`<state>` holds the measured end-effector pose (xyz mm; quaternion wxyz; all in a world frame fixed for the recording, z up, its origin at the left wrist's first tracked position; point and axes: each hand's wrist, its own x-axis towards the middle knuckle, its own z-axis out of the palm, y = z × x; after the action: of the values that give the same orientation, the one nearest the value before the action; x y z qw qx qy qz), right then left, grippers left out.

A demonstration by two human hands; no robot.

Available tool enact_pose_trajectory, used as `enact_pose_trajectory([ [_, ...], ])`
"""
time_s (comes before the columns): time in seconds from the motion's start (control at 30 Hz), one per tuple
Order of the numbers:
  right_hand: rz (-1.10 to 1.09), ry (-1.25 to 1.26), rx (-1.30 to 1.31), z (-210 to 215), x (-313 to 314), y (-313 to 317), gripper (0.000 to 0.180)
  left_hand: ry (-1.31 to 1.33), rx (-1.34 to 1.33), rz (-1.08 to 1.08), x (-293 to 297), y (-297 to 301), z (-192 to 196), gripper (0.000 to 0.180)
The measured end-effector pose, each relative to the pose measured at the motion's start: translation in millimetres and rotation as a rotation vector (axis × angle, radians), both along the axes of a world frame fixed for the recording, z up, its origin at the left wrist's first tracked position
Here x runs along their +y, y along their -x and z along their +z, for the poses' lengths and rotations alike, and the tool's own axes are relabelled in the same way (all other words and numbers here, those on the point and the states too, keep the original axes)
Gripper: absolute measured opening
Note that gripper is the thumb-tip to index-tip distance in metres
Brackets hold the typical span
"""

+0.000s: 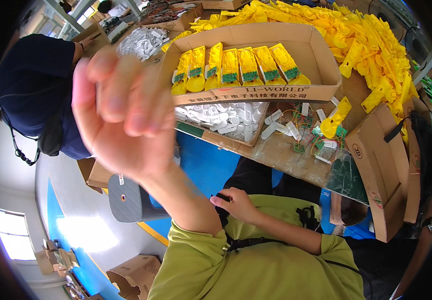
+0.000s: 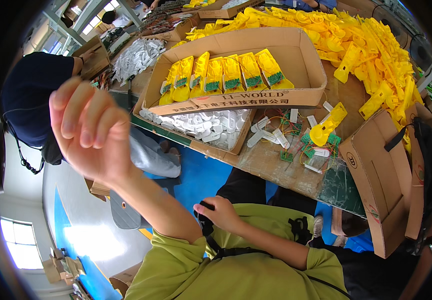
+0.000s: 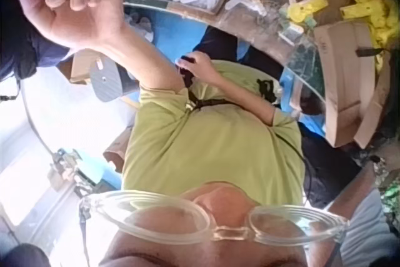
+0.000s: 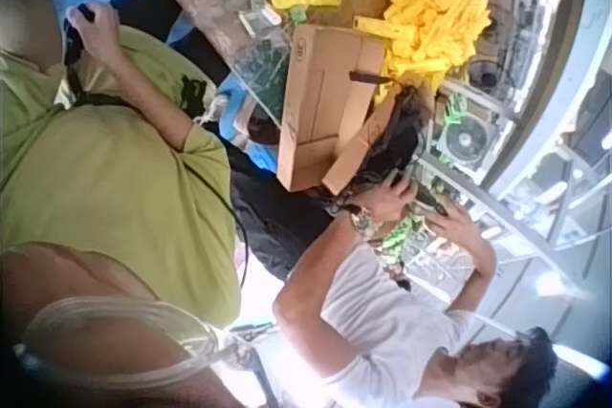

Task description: Assemble electronic components into yellow plastic housings at a factory workbench.

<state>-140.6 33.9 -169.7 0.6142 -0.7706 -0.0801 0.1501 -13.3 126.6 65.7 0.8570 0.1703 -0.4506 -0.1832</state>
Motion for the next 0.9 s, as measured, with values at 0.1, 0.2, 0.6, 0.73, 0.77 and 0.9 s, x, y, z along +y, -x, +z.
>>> enact_pose_trajectory([
  [0.1,-0.089,-0.411,0.285,-12.6,-7.5,-9.7,0.036,-0.428,0.087,0.048,-54.6,18.8,-3.0,0.032],
  [0.2,-0.230,-0.666,0.376,7.0,-36.7,-15.8,0.035,-1.088,-0.294,-0.356,-76.5,38.7,-32.4,0.031],
  [0.6,-0.251,-0.776,0.454,12.4,-49.6,-19.1,0.035,-1.500,-0.542,0.727,-23.6,117.0,-166.6,0.011],
  [0.73,-0.289,-0.735,0.392,6.7,-43.4,-20.0,0.032,-1.626,-0.497,0.774,-11.7,118.9,-178.0,0.010],
  [0.77,-0.291,-0.735,0.393,5.6,-42.1,-19.7,0.032,-1.691,-0.537,0.781,-7.8,118.8,-182.6,0.011],
  [0.9,-0.314,-0.659,0.350,2.2,-34.1,-17.9,0.032,-1.824,-0.708,0.621,3.0,119.9,-195.4,0.015],
])
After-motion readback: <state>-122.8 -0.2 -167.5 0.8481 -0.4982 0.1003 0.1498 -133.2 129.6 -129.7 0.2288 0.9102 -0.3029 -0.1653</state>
